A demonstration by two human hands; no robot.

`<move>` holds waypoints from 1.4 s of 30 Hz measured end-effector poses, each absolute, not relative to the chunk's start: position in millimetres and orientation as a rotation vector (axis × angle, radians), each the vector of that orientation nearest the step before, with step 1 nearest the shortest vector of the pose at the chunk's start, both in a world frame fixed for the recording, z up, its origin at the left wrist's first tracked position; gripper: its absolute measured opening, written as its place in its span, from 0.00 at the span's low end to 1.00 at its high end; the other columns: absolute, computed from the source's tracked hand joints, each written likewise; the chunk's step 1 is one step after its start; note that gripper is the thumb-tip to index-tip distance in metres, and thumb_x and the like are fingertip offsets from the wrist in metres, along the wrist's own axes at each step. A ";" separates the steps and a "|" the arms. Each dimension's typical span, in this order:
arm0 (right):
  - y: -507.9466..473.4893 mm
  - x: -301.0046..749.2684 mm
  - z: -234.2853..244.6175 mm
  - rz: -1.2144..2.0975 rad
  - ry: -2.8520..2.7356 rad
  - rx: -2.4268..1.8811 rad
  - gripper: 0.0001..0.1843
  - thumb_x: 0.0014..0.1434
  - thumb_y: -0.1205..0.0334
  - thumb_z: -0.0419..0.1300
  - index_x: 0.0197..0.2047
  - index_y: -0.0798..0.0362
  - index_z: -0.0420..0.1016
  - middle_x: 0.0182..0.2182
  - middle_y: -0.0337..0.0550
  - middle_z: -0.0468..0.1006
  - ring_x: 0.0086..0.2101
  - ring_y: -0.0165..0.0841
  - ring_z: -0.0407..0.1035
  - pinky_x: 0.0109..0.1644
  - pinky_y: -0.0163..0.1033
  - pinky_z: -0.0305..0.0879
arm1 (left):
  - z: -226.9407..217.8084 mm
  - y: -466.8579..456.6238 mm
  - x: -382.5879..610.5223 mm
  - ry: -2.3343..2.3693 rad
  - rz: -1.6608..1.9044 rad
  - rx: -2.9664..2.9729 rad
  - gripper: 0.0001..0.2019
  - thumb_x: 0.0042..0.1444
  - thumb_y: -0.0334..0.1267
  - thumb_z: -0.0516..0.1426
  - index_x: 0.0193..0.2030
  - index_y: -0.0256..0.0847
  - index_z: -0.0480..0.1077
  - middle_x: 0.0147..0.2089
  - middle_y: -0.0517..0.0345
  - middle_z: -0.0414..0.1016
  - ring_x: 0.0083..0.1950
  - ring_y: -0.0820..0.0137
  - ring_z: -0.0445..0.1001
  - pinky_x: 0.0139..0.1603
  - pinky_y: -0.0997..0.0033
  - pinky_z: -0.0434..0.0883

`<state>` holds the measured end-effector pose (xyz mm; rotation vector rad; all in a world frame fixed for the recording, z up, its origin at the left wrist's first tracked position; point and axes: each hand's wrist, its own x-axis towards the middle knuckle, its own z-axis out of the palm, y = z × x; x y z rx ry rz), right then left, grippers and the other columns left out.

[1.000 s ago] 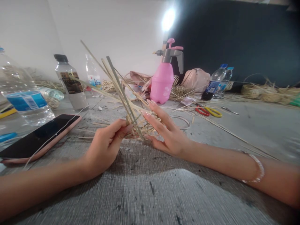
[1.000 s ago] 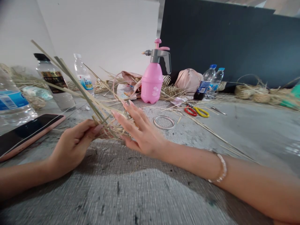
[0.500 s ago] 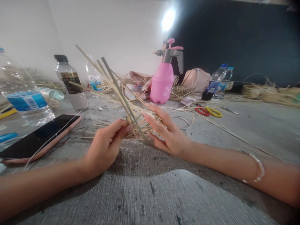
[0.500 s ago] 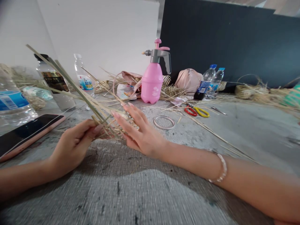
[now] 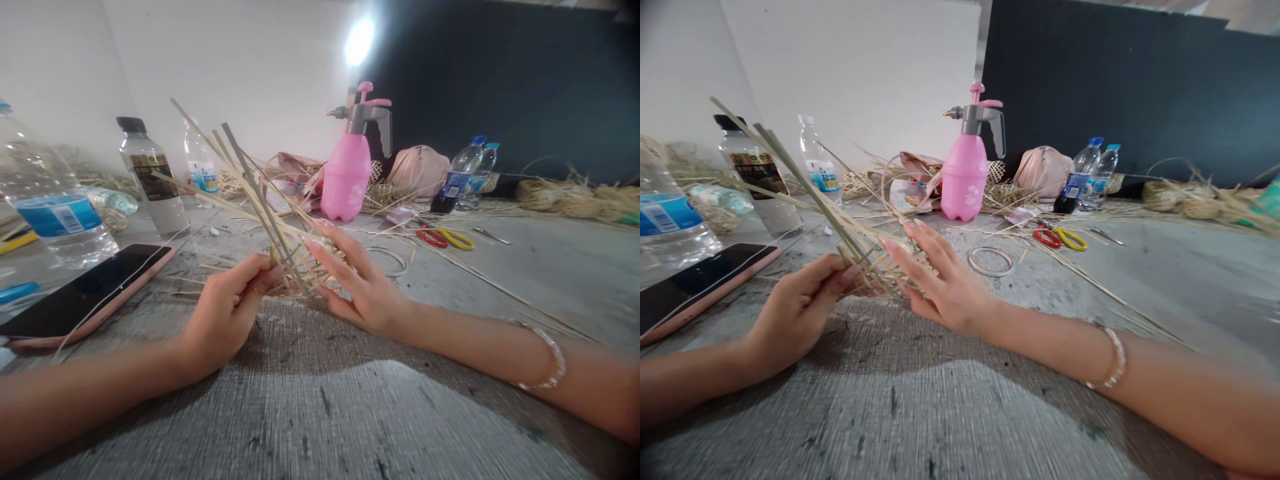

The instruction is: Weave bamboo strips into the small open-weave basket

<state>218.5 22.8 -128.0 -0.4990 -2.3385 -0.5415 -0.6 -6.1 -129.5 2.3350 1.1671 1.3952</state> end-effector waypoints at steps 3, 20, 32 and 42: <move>22.2 218.6 -127.4 -0.553 -2.339 -0.499 0.36 0.63 0.66 0.50 0.69 0.52 0.36 0.63 0.60 0.51 0.65 0.47 0.44 0.63 0.58 0.55 | -128.2 -7.1 0.3 1.162 1.397 2.342 0.13 0.61 0.35 0.49 0.25 0.41 0.56 0.21 0.69 0.55 0.24 0.79 0.55 0.24 0.81 0.58; 22.8 218.5 -128.0 -0.556 -2.332 -0.496 0.37 0.62 0.66 0.51 0.70 0.53 0.36 0.63 0.60 0.51 0.65 0.47 0.45 0.62 0.58 0.56 | -126.2 -7.9 1.3 1.182 1.392 2.334 0.13 0.61 0.36 0.49 0.24 0.42 0.56 0.21 0.69 0.56 0.23 0.78 0.56 0.23 0.79 0.58; 21.6 217.9 -127.0 -0.538 -2.343 -0.520 0.38 0.63 0.65 0.50 0.70 0.49 0.34 0.64 0.57 0.51 0.65 0.46 0.45 0.62 0.58 0.56 | -125.6 -9.2 0.6 1.210 1.384 2.323 0.13 0.60 0.38 0.48 0.24 0.42 0.57 0.21 0.67 0.56 0.23 0.77 0.57 0.23 0.78 0.59; 21.9 216.9 -127.0 -0.575 -2.343 -0.496 0.37 0.63 0.68 0.49 0.70 0.52 0.34 0.63 0.58 0.53 0.66 0.45 0.43 0.63 0.58 0.55 | -126.3 -9.3 -0.1 1.207 1.398 2.327 0.15 0.60 0.38 0.49 0.23 0.42 0.52 0.20 0.68 0.52 0.23 0.77 0.53 0.22 0.78 0.57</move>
